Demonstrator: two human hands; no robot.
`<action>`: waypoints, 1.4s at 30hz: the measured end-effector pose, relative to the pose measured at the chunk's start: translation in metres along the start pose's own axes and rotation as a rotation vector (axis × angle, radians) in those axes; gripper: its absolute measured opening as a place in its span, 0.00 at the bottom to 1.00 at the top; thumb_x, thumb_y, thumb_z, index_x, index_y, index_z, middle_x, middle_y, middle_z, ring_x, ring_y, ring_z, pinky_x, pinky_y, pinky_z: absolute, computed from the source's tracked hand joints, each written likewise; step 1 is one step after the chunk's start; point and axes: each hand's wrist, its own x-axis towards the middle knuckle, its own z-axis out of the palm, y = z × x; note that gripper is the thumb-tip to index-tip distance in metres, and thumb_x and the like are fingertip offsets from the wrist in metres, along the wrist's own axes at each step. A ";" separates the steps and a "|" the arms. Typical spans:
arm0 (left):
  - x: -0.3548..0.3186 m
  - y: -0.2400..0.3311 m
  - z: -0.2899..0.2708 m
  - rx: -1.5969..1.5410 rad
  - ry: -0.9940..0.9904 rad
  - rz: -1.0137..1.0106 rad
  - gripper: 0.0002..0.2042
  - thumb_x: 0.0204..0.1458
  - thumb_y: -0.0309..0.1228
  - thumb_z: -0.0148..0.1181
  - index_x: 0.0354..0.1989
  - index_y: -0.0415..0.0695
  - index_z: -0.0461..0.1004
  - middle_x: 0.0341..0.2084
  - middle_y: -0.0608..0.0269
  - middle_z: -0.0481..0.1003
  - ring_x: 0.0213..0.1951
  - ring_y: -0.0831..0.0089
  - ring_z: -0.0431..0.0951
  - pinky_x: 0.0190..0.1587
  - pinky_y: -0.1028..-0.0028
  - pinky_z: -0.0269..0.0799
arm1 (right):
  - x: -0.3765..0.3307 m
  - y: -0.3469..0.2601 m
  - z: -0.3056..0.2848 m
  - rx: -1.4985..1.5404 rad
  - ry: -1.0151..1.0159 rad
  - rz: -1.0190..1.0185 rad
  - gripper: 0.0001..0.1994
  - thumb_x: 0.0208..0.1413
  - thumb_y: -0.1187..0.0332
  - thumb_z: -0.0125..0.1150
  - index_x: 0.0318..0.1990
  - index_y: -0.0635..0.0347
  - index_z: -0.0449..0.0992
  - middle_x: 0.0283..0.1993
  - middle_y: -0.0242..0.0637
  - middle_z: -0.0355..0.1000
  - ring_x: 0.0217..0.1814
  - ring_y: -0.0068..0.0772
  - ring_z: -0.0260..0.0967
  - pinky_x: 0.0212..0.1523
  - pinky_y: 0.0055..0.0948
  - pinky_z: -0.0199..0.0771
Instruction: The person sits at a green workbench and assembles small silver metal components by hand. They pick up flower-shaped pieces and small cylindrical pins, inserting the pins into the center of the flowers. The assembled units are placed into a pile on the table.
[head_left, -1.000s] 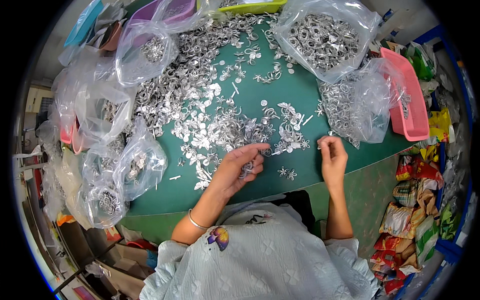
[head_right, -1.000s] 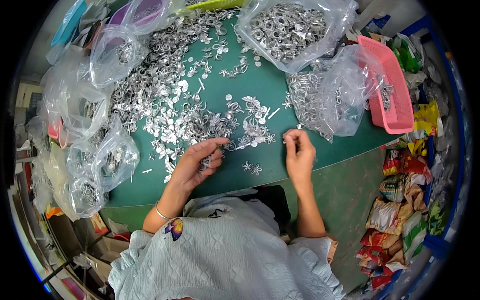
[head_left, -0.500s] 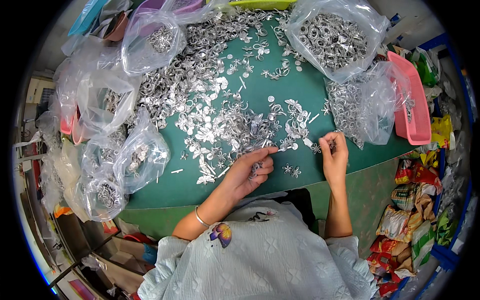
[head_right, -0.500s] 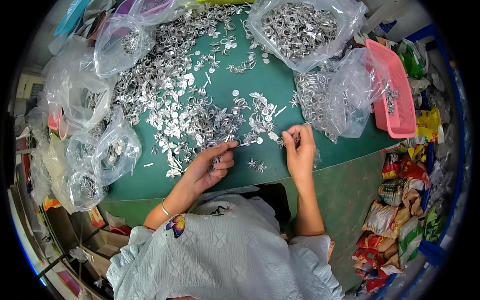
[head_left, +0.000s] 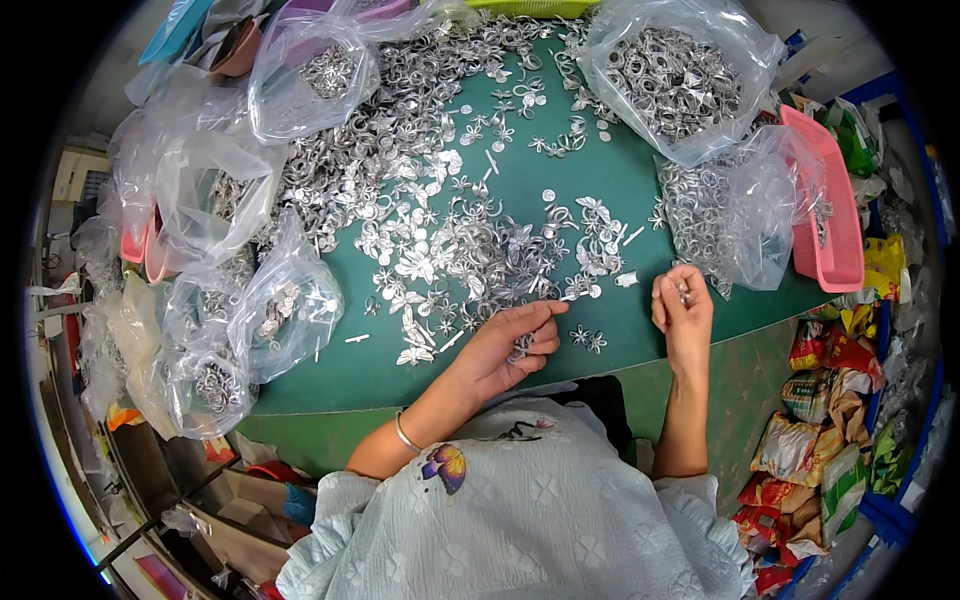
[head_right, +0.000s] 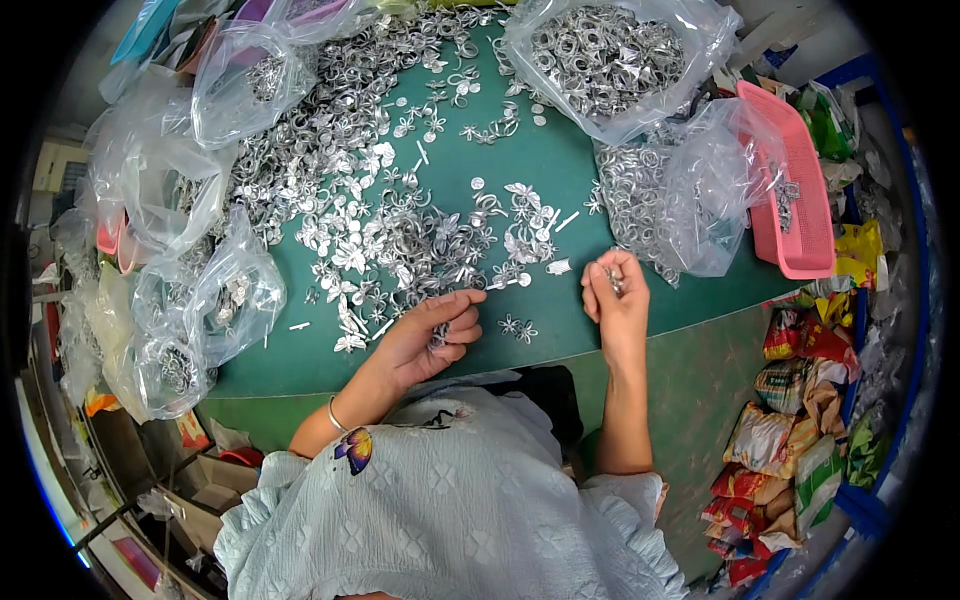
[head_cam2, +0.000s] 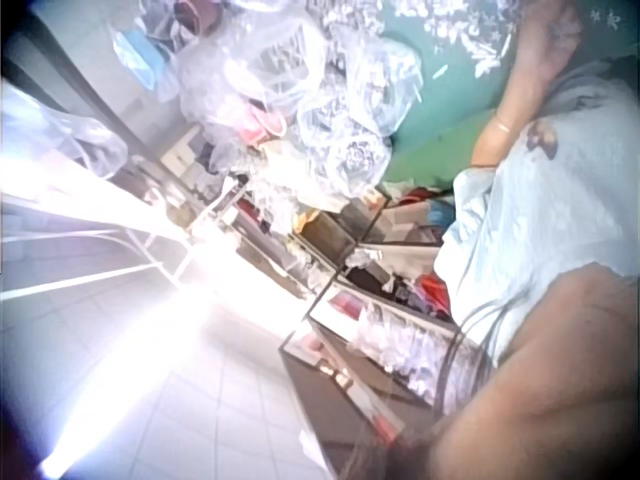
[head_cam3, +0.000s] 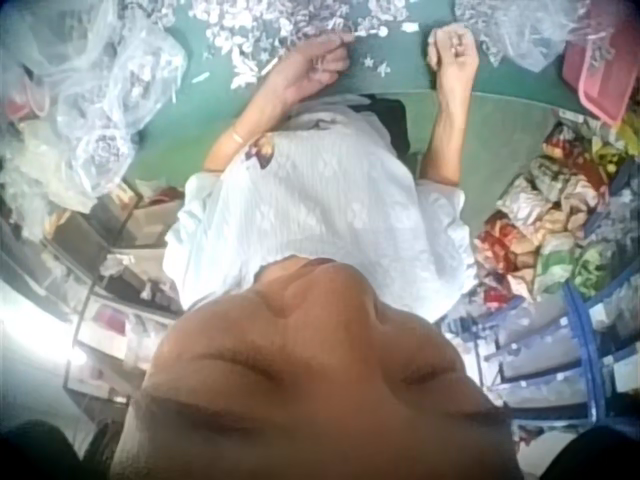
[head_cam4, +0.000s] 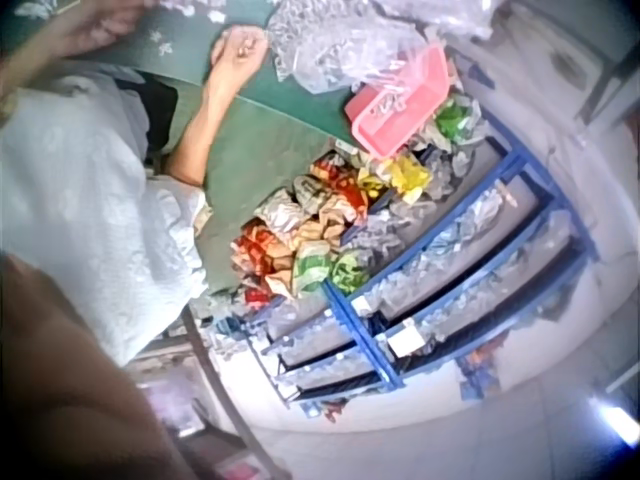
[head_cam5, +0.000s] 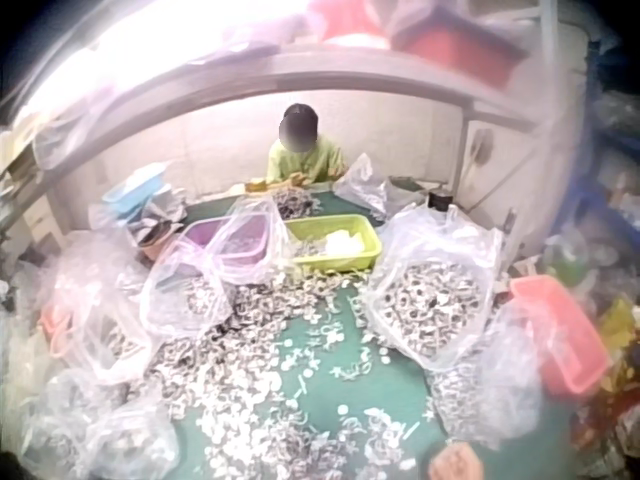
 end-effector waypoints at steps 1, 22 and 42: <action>0.000 -0.001 0.004 0.042 0.053 0.002 0.13 0.55 0.29 0.46 0.47 0.39 0.65 0.25 0.66 0.65 0.26 0.81 0.64 0.19 0.86 0.57 | -0.001 -0.008 0.003 0.324 -0.039 0.154 0.03 0.52 0.74 0.53 0.32 0.66 0.69 0.23 0.29 0.62 0.19 0.17 0.54 0.21 0.19 0.55; 0.007 -0.010 0.026 0.270 0.264 0.007 0.15 0.54 0.28 0.47 0.49 0.38 0.64 0.33 0.62 0.72 0.30 0.81 0.70 0.23 0.86 0.66 | 0.020 0.018 0.029 -0.918 0.029 -0.471 0.05 0.43 0.75 0.59 0.30 0.59 0.72 0.26 0.41 0.68 0.21 0.43 0.64 0.21 0.34 0.61; 0.074 0.025 0.054 2.262 0.291 0.773 0.10 0.41 0.31 0.59 0.33 0.43 0.71 0.24 0.56 0.70 0.28 0.56 0.72 0.29 0.63 0.68 | 0.010 0.017 0.009 -0.596 0.076 -0.306 0.10 0.48 0.68 0.60 0.25 0.63 0.66 0.13 0.26 0.52 0.15 0.21 0.48 0.16 0.21 0.47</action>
